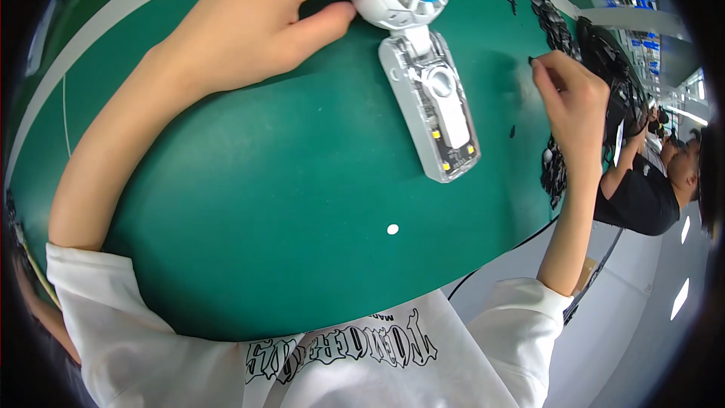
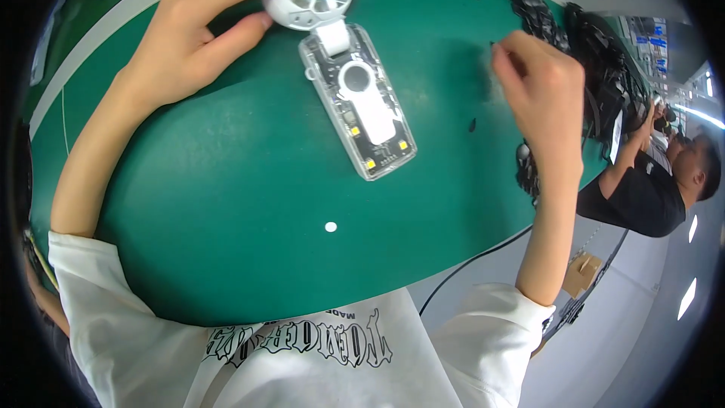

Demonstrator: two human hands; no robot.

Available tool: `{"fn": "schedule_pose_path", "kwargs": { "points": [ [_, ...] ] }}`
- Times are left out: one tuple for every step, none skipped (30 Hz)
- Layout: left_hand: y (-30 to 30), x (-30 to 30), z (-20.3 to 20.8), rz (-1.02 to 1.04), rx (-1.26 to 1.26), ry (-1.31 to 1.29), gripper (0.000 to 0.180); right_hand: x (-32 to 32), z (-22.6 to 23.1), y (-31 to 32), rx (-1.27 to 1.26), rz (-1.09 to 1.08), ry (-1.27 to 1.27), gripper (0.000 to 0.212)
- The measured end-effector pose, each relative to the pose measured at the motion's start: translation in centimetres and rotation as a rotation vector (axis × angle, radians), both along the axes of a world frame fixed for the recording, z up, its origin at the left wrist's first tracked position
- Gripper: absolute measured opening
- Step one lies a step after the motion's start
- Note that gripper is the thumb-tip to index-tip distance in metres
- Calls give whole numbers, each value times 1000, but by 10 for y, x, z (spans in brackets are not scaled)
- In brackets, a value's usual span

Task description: Assembling small electronic components into a plastic housing on a production line.

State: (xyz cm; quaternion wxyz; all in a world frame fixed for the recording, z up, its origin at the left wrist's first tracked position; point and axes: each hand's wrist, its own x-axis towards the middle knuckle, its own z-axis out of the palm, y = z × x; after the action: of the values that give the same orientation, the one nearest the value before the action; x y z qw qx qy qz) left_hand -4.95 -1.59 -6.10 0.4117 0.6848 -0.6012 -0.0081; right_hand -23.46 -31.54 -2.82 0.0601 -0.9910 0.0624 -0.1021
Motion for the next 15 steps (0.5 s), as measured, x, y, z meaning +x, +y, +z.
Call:
{"fn": "schedule_pose_path", "kwargs": {
  "points": [
    [-2,4,-2,-14,-15,8,63,2,5,3,-4,-14,-40,8],
    [-6,11,-9,-5,-9,6,63,4,10,10,2,-5,-42,8],
    [-11,22,-21,-57,-172,-138,63,10,17,23,112,25,-88,8],
    [-15,33,-32,-110,-332,-284,63,17,21,39,223,56,-133,7],
    [-17,37,-37,-172,-497,-425,64,22,22,52,329,77,-173,7],
    [-17,36,-35,-166,-495,-428,64,27,19,66,330,84,-173,7],
    [-15,35,-32,-139,-468,-448,63,34,16,82,372,209,-215,7],
    [-13,33,-31,-111,-441,-466,63,39,12,93,413,334,-256,7],
    [-11,30,-29,-82,-414,-485,62,44,8,100,416,343,-255,7],
    [-8,27,-26,-76,-406,-487,62,49,3,108,404,319,-267,8],
    [-3,21,-21,-65,-340,-321,61,53,-1,114,391,296,-279,9],
    [0,16,-17,-52,-273,-154,61,57,-5,119,379,273,-290,10],
    [1,14,-14,-38,-213,14,60,58,-3,121,380,280,-288,10],
    [1,14,-14,-30,-214,15,60,56,-1,124,299,263,-273,10],
    [0,16,-15,-36,-216,17,59,54,2,126,218,246,-258,10]
  ]
}}
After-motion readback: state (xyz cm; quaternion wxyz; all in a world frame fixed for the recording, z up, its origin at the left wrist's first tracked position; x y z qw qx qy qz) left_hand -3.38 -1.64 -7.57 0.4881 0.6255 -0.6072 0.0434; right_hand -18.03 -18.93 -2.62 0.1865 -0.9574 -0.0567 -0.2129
